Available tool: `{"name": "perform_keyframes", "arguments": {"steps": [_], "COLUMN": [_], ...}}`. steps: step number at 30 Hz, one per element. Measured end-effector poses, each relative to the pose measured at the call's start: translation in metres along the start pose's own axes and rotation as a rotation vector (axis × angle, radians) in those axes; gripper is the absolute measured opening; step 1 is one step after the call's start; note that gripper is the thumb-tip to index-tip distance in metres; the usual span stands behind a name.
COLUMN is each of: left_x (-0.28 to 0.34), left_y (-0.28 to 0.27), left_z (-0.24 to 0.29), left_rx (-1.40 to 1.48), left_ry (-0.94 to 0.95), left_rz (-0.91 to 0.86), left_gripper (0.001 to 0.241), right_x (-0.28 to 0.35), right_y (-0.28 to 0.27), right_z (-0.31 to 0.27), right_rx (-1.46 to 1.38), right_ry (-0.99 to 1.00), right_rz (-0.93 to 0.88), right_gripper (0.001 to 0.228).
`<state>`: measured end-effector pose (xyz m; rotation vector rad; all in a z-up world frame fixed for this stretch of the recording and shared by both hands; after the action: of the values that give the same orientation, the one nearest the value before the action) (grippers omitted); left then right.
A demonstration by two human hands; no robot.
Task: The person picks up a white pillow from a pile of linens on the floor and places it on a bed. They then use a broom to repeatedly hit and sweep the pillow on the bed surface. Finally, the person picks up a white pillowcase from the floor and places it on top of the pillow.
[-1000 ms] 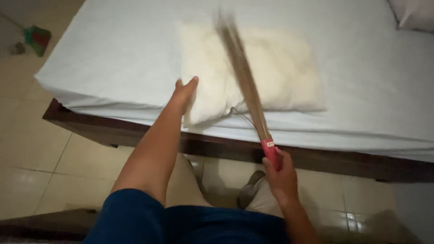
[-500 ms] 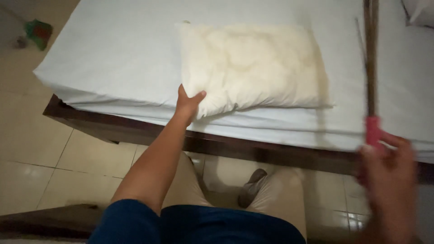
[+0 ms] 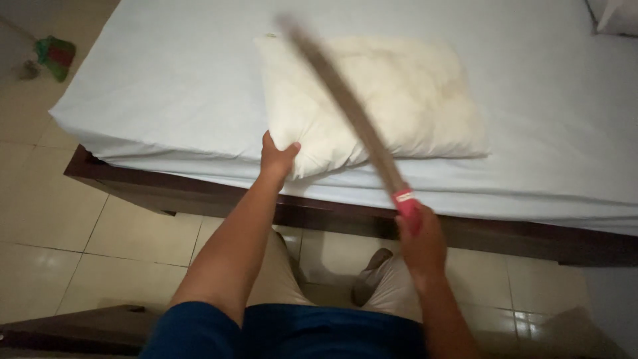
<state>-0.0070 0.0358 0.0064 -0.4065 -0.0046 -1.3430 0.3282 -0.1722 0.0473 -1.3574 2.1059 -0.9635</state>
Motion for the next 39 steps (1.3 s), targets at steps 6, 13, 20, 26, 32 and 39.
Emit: {"name": "perform_keyframes", "arguments": {"steps": [6,13,20,26,32,39], "left_x": [-0.019,-0.018,-0.016,-0.019,-0.022,0.001], "left_y": [0.004,0.006,0.002,0.0,-0.003,-0.011], "left_z": [-0.044,-0.053,-0.043,-0.054,-0.054,-0.031], "left_rx": [-0.172,-0.297,-0.097,-0.28,-0.284,-0.104], "left_ry": [0.008,-0.029,-0.027,-0.052,-0.061,-0.093], "left_rz": [-0.069,-0.067,0.01,-0.146,-0.174,-0.176], "left_gripper": [0.096,0.098,0.085,0.095,0.095,0.095], "right_x": [-0.023,0.022,0.003,0.002,0.01,-0.019], "right_y": [-0.025,-0.007,-0.016,-0.041,-0.034,-0.068], "right_z": [0.058,0.006,0.019,0.005,-0.007,0.066], "right_rx": [-0.214,-0.149,-0.109,-0.12,-0.031,-0.152], "right_ry": [0.214,0.045,-0.076,0.126,0.199,0.208], "right_rz": [0.134,-0.156,0.025,0.093,-0.215,0.18], "right_gripper": [0.051,0.057,0.057,0.056,0.061,0.057]}}
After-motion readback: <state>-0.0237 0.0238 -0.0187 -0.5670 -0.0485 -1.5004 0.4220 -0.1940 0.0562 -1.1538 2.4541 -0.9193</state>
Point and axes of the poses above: each hand's wrist, its own x-axis away from the middle knuckle, its own y-axis out of the palm, z = x × y, the point moved 4 cm from there along -x, towards the middle knuckle, and after that the axes turned 4 degrees about y, right-handed, at the moved point
